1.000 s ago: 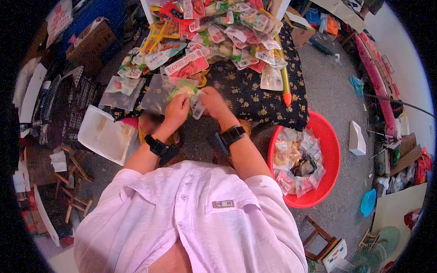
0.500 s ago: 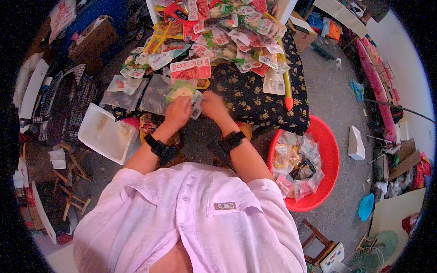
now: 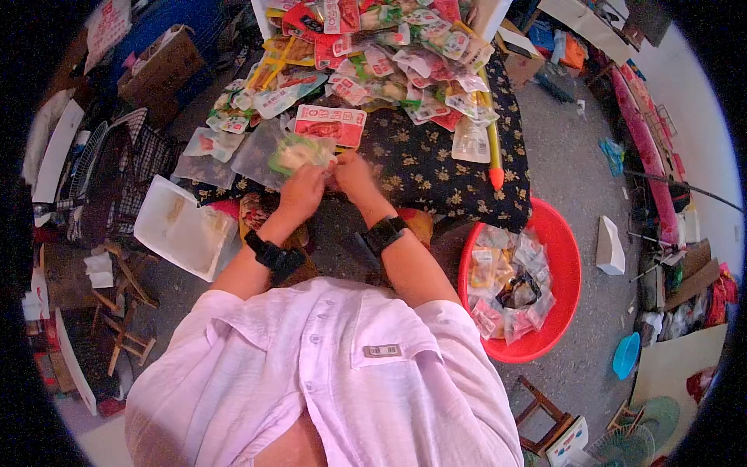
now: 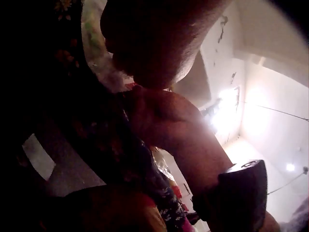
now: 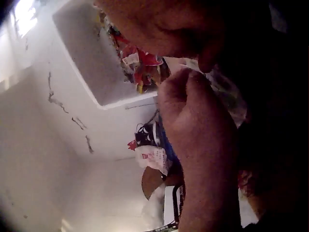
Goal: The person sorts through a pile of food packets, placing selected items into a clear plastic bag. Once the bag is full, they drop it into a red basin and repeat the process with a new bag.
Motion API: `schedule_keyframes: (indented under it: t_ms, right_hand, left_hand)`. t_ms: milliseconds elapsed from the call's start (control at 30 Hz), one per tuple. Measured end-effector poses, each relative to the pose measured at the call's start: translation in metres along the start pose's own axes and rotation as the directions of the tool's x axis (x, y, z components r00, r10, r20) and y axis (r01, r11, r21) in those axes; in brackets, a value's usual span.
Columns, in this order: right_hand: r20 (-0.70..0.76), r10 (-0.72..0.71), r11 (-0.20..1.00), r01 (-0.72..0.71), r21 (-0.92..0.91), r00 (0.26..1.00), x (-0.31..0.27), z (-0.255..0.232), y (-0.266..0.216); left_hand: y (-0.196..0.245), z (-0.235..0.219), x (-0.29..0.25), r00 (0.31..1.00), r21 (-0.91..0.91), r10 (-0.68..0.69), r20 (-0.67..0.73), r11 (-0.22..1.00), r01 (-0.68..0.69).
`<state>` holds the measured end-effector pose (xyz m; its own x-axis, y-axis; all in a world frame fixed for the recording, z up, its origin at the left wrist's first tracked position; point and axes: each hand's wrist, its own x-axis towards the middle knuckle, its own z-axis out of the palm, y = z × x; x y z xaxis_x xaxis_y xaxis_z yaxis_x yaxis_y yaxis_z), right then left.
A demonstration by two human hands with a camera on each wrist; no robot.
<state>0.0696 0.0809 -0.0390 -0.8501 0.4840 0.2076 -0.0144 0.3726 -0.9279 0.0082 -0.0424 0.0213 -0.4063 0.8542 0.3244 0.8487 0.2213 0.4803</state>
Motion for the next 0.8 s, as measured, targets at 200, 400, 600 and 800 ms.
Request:
schedule_keyframes:
  t_ms: [200, 400, 600, 800]
  right_hand:
    - [-0.169, 0.293, 0.956, -0.282, 0.086, 0.941, -0.002, -0.003, -0.055]
    - [-0.041, 0.0, 0.953, -0.013, -0.303, 0.999, 0.011, -0.001, -0.013]
    - [-0.037, 0.175, 0.982, -0.177, -0.071, 0.984, 0.016, -0.006, -0.031]
    - [-0.041, 0.207, 0.952, -0.192, 0.24, 0.977, 0.009, -0.007, -0.034]
  left_hand:
    - [-0.013, -0.007, 0.003, 0.996, 0.03, -0.086, -0.028, 0.996, 0.086]
    - [-0.023, 0.004, 0.003, 0.997, 0.026, 0.028, -0.074, 0.999, -0.027]
    - [-0.017, -0.002, 0.002, 0.999, -0.001, 0.029, -0.033, 1.0, -0.029]
    - [-0.026, 0.002, -0.002, 0.996, -0.023, -0.074, -0.05, 0.997, 0.073]
